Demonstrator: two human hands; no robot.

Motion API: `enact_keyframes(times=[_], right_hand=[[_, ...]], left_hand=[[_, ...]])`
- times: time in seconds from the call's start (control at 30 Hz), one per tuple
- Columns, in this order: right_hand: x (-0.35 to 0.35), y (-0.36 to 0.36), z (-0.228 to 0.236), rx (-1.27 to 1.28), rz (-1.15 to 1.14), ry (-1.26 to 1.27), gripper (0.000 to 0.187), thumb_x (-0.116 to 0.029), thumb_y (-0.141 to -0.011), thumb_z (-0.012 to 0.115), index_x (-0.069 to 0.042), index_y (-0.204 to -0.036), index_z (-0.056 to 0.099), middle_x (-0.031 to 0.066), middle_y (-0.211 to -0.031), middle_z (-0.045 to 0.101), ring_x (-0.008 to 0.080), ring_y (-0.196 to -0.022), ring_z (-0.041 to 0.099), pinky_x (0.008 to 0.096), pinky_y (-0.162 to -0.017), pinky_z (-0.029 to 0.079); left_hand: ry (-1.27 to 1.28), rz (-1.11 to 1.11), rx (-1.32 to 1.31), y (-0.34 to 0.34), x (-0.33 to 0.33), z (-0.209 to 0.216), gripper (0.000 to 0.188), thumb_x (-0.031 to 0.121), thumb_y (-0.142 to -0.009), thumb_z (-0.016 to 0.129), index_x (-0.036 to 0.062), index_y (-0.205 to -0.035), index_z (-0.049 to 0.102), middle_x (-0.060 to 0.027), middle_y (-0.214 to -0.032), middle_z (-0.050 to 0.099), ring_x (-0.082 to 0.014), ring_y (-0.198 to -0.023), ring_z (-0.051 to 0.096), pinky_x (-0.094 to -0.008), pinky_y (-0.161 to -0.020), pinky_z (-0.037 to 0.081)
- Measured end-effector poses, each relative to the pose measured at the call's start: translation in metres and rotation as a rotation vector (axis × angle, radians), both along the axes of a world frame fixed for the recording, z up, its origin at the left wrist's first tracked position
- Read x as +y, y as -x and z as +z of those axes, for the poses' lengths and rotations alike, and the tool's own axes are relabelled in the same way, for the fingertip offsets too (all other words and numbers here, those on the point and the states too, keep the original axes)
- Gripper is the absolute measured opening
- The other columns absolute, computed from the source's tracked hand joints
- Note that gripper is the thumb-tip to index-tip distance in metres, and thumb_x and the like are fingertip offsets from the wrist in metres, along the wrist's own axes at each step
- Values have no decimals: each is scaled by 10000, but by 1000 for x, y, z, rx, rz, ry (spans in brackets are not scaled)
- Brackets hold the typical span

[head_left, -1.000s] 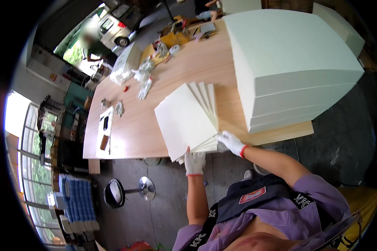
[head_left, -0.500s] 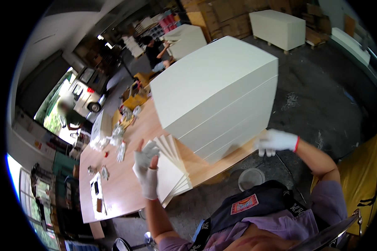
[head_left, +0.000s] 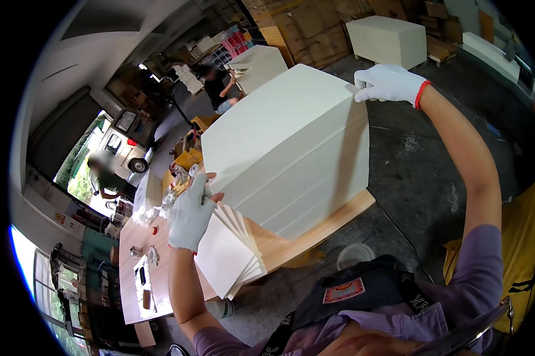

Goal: The person sands the edges of stacked white foam blocks using a sanding block. They repeatedly rub the sanding block along the top edges and corners, then lift and reposition the stack to continue sanding different sections.

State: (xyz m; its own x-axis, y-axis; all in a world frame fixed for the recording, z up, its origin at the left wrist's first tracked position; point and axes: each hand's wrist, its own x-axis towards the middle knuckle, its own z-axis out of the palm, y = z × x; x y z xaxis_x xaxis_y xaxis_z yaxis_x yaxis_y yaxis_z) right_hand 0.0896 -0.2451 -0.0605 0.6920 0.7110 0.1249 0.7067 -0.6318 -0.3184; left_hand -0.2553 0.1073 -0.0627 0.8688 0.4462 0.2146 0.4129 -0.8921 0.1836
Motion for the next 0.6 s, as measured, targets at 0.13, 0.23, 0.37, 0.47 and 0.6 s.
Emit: enact_keyframes(times=[0.13,0.23,0.37,0.47,0.6], right_hand=[[0,-8,6,110,37,-47,317,-386,-884,738,-80,-864,656,43,-723,652,147,-592,581,331,-586,463],[-1,-10,8,132,23,-36,271,-347,-866,749,-86,-849,676,30,-705,649,140,-589,580,312,-572,454],[-7,-8,11,109,16,-21,260,-340,-853,757,-84,-866,710,31,-705,661,145,-583,584,309,-577,460],[-7,-12,12,79,101,-7,343,-409,-863,742,-71,-852,686,37,-745,699,156,-632,649,328,-594,487],[-2,-21,9,71,184,-48,355,-423,-866,742,-75,-853,675,35,-766,704,161,-639,651,326,-598,495]], left_hand=[[-77,-6,71,0,-6,14,502,291,-918,793,207,-1383,625,-53,-752,669,-245,-743,695,-384,-713,512],[-102,-75,124,-15,-18,56,457,271,-945,747,186,-1379,634,-45,-753,677,-220,-755,713,-365,-714,517],[1,-164,38,-118,-12,104,532,488,-989,605,112,-1361,660,-134,-1053,742,-268,-1047,722,-385,-894,524],[-150,-210,105,-226,22,95,627,591,-1010,515,97,-1369,661,-181,-1203,741,-323,-1178,696,-413,-990,513],[-374,-268,265,-320,70,54,691,645,-1032,415,106,-1395,648,-213,-1309,701,-391,-1252,644,-450,-1065,487]])
